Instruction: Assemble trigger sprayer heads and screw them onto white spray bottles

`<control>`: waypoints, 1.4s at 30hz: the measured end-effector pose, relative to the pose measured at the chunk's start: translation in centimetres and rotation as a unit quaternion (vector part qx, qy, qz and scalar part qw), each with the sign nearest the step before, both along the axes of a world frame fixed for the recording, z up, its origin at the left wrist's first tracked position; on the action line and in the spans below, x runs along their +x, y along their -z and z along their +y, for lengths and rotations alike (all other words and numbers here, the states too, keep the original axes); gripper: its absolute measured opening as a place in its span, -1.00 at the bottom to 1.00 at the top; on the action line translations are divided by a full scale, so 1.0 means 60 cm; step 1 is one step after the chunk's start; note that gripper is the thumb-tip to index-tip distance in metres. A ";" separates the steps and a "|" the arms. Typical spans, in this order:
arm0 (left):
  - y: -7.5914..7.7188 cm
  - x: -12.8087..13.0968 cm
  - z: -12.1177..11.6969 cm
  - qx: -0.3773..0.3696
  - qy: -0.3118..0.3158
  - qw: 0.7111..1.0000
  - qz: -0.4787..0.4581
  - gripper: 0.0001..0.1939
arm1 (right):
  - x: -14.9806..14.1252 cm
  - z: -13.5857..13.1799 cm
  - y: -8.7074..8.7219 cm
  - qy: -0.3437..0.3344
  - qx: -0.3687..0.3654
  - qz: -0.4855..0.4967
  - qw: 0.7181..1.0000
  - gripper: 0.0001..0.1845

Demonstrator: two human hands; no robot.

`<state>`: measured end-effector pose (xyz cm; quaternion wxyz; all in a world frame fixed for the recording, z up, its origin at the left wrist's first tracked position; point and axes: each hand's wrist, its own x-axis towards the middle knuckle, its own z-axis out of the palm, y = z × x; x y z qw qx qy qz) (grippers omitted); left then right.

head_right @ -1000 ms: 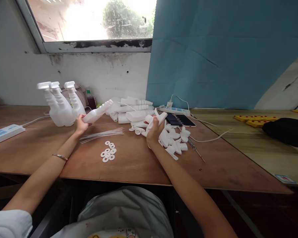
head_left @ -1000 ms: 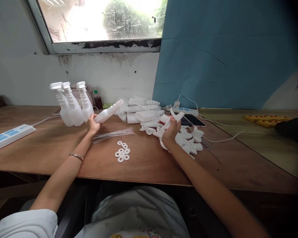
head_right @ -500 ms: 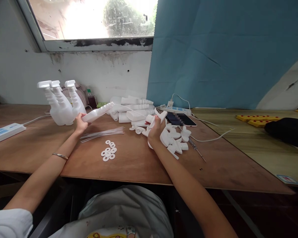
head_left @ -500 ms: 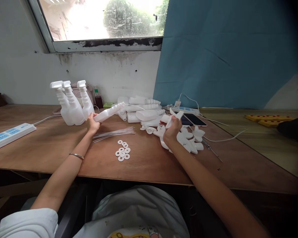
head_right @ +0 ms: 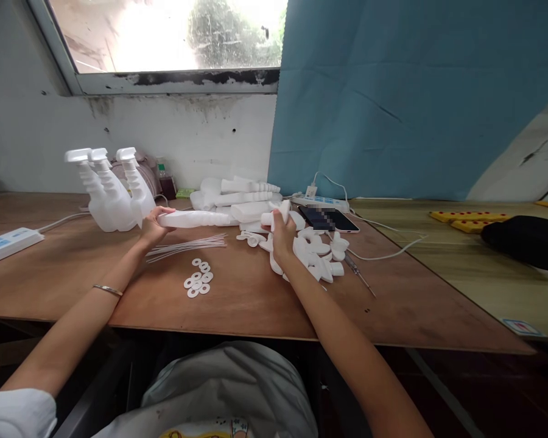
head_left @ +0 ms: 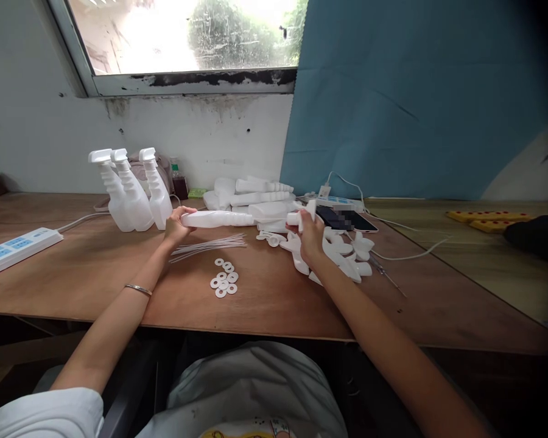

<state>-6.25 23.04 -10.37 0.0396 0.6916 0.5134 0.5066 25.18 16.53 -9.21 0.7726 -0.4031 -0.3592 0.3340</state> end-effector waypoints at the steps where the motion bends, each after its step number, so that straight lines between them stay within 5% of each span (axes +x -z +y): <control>1: -0.001 0.005 -0.003 0.009 0.018 1.000 0.000 -0.60 | -0.002 0.000 0.002 -0.027 -0.019 -0.016 0.999 -0.67; 5: -0.005 0.020 -0.016 0.048 0.076 0.996 -0.007 -0.62 | -0.016 -0.006 0.008 -0.103 -0.024 -0.083 0.991 -0.59; 16: 0.000 0.030 -0.023 0.057 0.117 0.991 0.008 -0.62 | -0.031 -0.021 0.010 -0.162 0.039 -0.178 0.970 -0.54; 24: -0.002 0.030 -0.029 0.077 0.131 0.988 0.011 -0.65 | -0.033 -0.034 0.015 -0.084 0.042 -0.336 0.937 -0.49; 30: -0.007 0.030 -0.031 0.055 0.068 0.996 0.007 -0.62 | -0.039 -0.042 0.016 0.001 0.031 -0.424 0.905 -0.52; 37: 0.008 0.036 -0.024 0.033 0.105 0.994 0.028 -0.59 | -0.032 -0.046 0.010 0.039 0.046 -0.399 0.915 -0.52; 42: 0.012 0.037 -0.026 0.096 0.105 0.989 0.036 -0.62 | -0.034 -0.038 0.018 0.011 -0.003 -0.325 0.946 -0.51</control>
